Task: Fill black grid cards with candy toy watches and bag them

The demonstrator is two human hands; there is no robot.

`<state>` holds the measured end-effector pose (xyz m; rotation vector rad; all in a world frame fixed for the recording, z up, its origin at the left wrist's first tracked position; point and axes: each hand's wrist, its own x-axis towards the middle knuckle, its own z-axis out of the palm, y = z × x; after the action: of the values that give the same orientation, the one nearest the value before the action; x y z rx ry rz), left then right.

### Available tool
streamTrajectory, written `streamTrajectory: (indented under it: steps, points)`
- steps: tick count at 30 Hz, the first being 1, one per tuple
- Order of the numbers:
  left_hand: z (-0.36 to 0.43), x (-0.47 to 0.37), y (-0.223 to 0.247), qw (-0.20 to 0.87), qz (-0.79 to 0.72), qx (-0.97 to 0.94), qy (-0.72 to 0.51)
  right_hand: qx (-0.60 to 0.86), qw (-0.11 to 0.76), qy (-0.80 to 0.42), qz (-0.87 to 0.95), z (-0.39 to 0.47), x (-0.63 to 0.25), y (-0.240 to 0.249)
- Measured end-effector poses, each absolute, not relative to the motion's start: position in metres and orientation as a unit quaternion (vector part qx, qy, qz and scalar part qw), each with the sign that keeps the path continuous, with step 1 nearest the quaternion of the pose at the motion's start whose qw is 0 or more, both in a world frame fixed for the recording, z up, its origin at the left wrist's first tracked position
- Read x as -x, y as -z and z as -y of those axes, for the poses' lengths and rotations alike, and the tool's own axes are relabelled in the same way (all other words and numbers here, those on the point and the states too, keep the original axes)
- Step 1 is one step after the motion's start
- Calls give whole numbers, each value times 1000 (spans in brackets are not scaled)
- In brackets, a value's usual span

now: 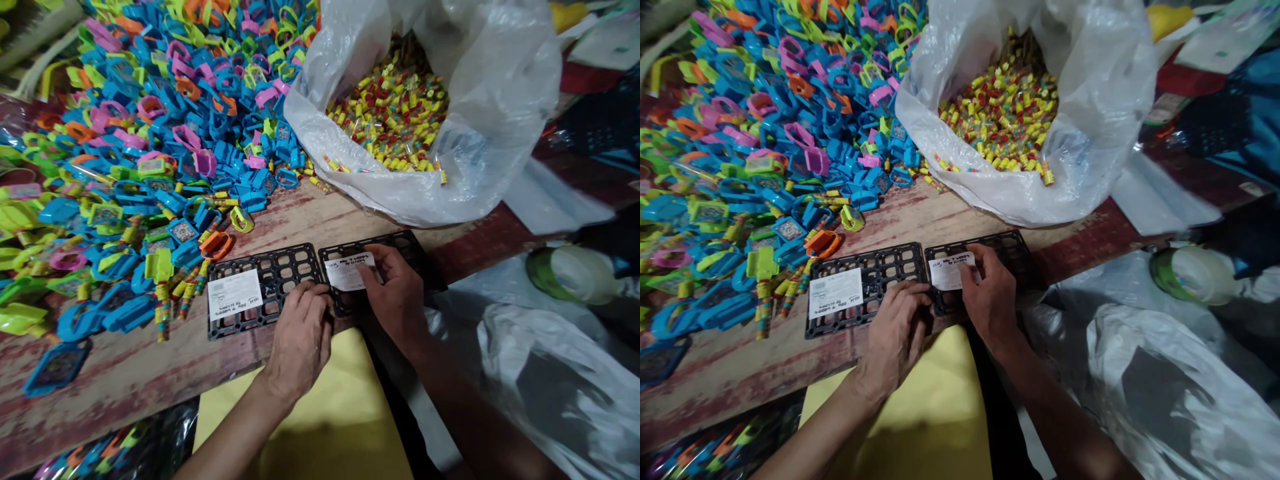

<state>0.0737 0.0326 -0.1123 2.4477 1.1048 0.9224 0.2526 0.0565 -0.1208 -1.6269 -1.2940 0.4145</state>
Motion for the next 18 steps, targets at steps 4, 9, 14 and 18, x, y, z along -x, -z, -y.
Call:
streamTrajectory:
  steps: [4, 9, 14, 18]
  points:
    - [-33, -74, 113, 161, -390, -847, -323, 669, 489, -168, 534, -57, -251, 122]
    - [-33, -74, 114, 164, -388, -848, -323, 671, 484, -155, 540, -57, -251, 123]
    - [-32, -73, 117, 160, -384, -849, -325, 671, 474, -135, 554, -57, -251, 121]
    - [-30, -70, 112, 177, -394, -830, -352, 674, 467, -130, 558, -57, -250, 121]
